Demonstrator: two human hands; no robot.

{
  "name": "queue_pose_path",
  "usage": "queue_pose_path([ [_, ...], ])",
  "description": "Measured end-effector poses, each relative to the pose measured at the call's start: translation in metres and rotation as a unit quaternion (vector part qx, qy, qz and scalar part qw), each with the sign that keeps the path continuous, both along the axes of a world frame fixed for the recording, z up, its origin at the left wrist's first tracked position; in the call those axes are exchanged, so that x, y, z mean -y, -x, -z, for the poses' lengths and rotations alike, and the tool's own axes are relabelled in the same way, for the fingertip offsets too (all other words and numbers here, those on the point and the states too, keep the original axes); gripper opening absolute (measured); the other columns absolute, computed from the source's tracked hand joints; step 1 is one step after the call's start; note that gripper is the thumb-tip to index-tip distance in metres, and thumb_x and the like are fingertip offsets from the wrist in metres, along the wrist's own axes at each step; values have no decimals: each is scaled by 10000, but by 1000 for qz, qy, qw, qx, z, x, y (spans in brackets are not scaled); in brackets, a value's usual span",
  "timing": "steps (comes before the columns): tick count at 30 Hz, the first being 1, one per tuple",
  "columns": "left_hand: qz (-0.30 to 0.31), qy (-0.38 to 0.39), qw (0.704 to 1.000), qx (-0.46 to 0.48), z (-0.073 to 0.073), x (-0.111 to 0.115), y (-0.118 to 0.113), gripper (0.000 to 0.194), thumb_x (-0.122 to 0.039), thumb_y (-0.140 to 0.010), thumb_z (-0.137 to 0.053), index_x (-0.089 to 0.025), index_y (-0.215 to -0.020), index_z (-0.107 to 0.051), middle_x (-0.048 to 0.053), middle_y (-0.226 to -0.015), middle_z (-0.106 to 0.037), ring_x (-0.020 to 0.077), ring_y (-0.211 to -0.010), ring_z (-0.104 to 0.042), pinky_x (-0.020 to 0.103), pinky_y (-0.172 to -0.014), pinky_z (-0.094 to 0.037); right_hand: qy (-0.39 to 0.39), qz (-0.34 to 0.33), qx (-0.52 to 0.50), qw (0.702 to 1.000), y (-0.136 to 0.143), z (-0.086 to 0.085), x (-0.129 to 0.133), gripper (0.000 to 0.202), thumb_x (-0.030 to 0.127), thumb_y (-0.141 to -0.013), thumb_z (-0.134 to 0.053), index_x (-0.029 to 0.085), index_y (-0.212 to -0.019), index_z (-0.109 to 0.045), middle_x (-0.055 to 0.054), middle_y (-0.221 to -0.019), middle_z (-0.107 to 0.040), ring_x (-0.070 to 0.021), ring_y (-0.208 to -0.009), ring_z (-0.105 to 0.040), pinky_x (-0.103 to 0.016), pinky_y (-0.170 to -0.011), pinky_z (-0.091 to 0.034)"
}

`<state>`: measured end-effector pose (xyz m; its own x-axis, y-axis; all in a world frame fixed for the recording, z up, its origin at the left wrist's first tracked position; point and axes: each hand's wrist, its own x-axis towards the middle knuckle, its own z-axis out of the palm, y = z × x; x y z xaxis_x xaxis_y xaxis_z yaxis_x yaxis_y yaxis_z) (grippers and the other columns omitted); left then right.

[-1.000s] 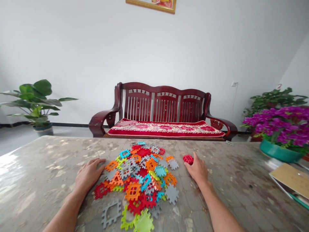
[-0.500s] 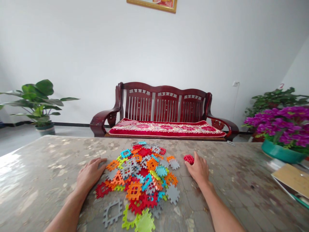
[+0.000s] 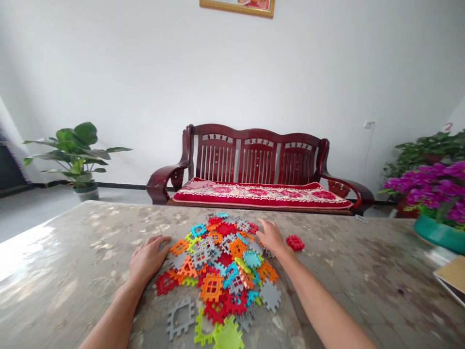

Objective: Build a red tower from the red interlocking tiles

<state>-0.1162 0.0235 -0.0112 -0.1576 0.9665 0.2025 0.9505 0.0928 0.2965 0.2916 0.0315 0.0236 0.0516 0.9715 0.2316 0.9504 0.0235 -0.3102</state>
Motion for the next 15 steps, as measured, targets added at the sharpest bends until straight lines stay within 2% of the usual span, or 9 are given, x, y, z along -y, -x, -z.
queue_pose_path([
  [3,-2,0,1000,-3,-3,2,-2,440,-399,-883,-427,-295,-1224,-684,63,-1405,-587,280,-1267,-554,427,-1056,-426,31,0,7,1000,10,-3,-16,642,275,-767,-634,178,-1392,-520,-102,-1275,-667,-256,-1190,-583,-334,-979,-440],
  [6,-6,7,1000,-6,-6,4,-4,430,-394,-884,-432,-303,-1218,-686,52,-1403,-590,267,-1269,-555,409,-1055,-428,56,4,17,998,15,-3,-23,660,258,-736,-648,191,-1382,-526,-98,-1211,-698,-256,-1120,-629,-321,-899,-471],
  [9,-9,6,1000,-9,-8,5,-5,432,-400,-888,-426,-309,-1221,-685,45,-1411,-584,266,-1276,-550,404,-1049,-435,59,6,29,998,18,-1,-23,595,236,-773,-606,208,-1363,-537,-86,-1187,-709,-243,-1075,-652,-312,-864,-477],
  [15,-6,10,1000,-8,-9,5,-6,443,-397,-885,-418,-302,-1227,-682,51,-1410,-585,274,-1271,-554,417,-1049,-434,23,7,59,998,20,-1,-11,515,210,-837,-566,153,-1348,-533,-139,-1189,-696,-261,-1110,-630,-339,-940,-445],
])
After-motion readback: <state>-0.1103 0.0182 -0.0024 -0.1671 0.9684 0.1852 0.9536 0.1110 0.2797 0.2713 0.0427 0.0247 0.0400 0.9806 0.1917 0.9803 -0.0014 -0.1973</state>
